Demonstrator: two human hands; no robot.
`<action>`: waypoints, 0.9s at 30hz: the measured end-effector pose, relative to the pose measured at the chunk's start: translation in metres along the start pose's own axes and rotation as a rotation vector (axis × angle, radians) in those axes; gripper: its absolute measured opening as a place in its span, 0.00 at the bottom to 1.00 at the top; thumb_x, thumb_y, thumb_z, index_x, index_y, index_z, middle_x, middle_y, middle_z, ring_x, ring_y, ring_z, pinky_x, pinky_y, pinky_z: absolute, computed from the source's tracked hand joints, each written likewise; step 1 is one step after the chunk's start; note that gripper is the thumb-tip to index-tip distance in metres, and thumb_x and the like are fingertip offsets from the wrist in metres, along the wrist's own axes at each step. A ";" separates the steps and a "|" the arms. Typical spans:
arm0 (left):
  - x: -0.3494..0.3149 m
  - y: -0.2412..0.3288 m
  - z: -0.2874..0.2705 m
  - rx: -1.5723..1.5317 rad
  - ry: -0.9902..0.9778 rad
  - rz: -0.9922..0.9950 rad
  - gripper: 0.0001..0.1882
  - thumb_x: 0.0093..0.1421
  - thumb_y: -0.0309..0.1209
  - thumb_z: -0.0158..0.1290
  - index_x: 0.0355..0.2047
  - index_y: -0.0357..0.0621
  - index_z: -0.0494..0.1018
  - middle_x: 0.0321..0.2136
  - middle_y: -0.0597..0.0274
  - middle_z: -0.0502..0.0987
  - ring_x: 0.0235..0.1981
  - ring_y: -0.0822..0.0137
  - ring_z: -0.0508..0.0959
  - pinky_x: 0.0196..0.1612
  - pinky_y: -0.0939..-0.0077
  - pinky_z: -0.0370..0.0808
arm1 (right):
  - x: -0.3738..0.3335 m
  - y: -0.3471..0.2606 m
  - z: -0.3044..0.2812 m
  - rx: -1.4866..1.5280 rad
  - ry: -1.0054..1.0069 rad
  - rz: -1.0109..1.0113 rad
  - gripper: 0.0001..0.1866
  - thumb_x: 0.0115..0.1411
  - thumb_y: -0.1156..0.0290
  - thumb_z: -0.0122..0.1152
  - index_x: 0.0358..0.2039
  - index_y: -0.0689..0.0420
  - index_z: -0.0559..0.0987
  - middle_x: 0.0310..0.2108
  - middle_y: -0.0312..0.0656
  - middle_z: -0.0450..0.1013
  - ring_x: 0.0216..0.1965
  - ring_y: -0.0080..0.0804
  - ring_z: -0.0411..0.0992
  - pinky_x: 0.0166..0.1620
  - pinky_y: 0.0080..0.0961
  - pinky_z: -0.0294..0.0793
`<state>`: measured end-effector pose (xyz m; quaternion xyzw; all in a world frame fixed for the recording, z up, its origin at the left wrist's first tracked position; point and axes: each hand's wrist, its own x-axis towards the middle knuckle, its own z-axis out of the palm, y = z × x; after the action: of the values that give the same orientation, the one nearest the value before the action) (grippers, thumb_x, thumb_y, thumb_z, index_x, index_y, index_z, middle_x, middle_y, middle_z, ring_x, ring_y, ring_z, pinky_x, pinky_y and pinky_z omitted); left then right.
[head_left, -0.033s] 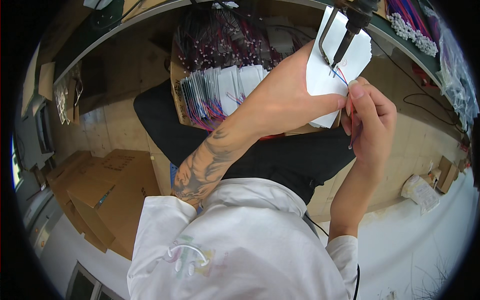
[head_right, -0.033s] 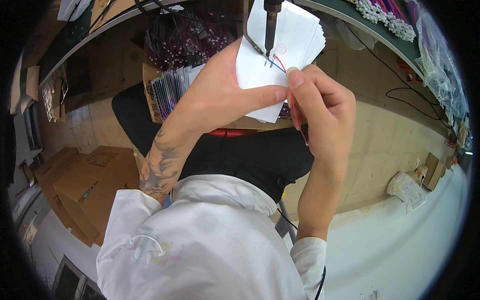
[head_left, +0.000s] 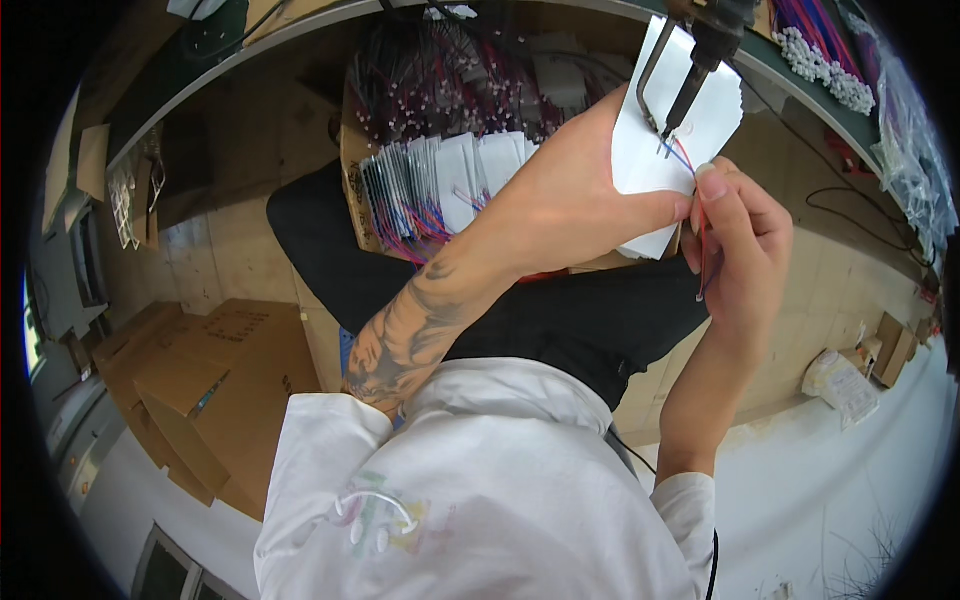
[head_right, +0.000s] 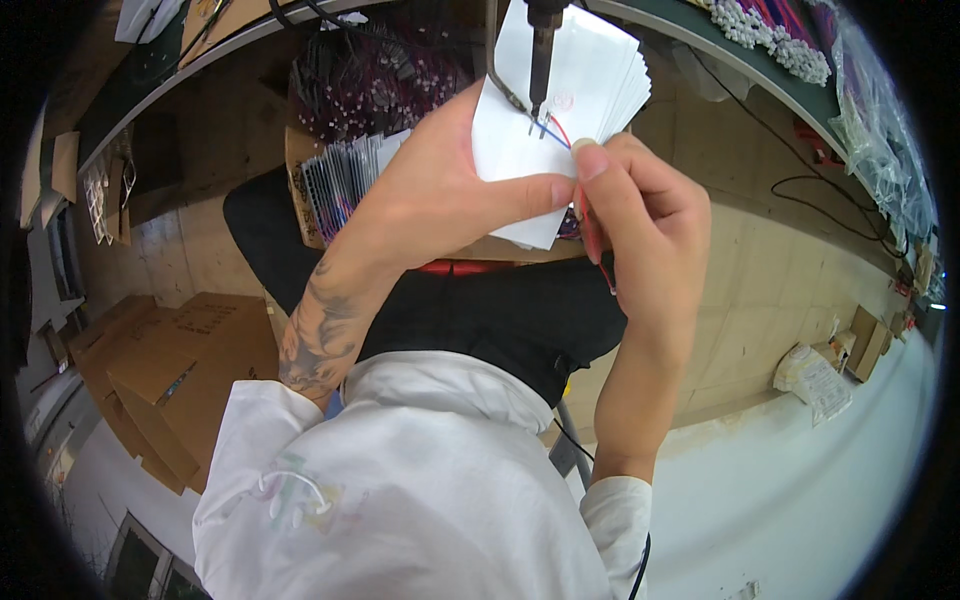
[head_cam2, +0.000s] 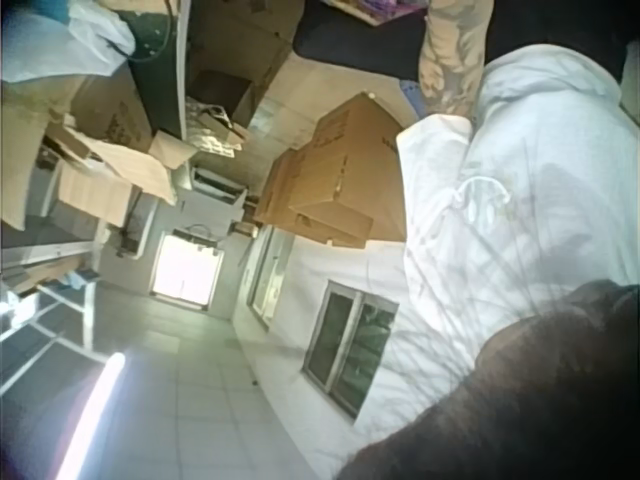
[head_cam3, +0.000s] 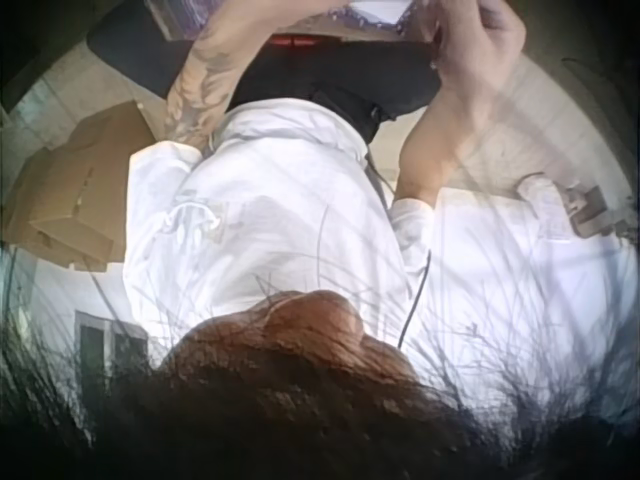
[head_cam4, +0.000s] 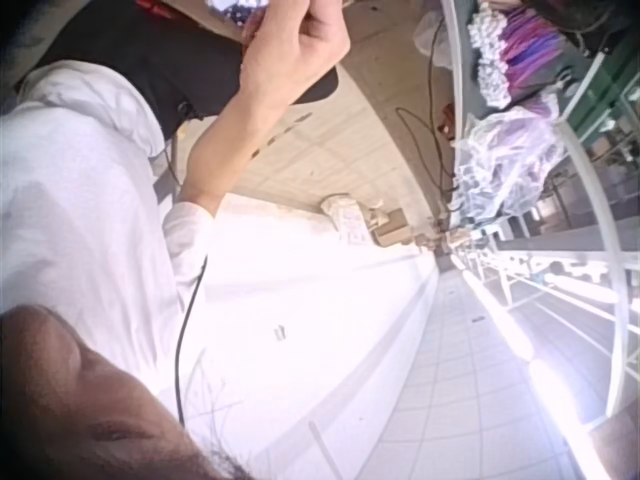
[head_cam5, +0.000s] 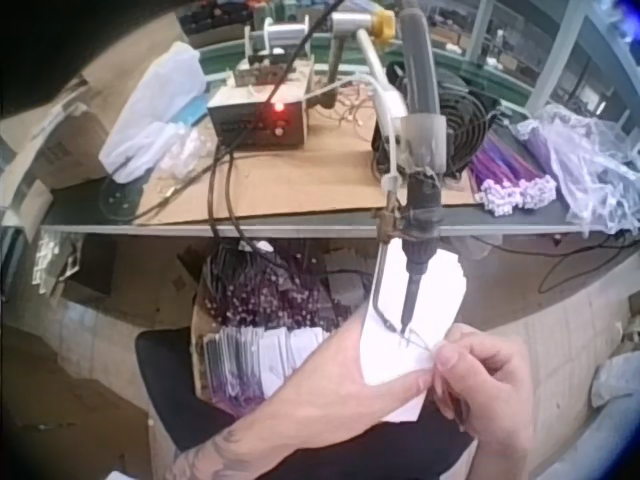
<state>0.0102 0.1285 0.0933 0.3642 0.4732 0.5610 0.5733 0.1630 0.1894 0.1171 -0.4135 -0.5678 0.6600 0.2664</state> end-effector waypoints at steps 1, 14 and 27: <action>0.001 -0.002 0.001 -0.012 0.009 0.009 0.28 0.47 0.25 0.59 0.50 0.36 0.63 0.41 0.57 0.73 0.43 0.67 0.74 0.46 0.73 0.71 | -0.001 0.000 0.000 0.002 0.005 0.015 0.14 0.59 0.69 0.56 0.19 0.63 0.74 0.17 0.30 0.63 0.14 0.13 0.57 0.17 0.14 0.53; 0.001 -0.006 0.002 0.012 0.026 0.014 0.28 0.47 0.24 0.58 0.49 0.37 0.63 0.39 0.56 0.74 0.41 0.64 0.74 0.45 0.72 0.71 | -0.001 0.004 -0.001 -0.006 -0.023 0.019 0.14 0.60 0.70 0.54 0.19 0.63 0.74 0.17 0.31 0.62 0.15 0.14 0.57 0.18 0.14 0.54; -0.012 -0.027 -0.004 -0.169 0.020 -0.081 0.31 0.48 0.25 0.61 0.52 0.36 0.62 0.43 0.57 0.73 0.44 0.68 0.73 0.47 0.73 0.71 | -0.010 0.031 0.008 0.073 0.050 0.084 0.15 0.61 0.67 0.51 0.20 0.60 0.70 0.22 0.31 0.63 0.20 0.18 0.63 0.21 0.15 0.64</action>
<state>0.0153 0.1134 0.0683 0.2895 0.4444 0.5788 0.6195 0.1656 0.1703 0.0896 -0.4433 -0.5187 0.6803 0.2677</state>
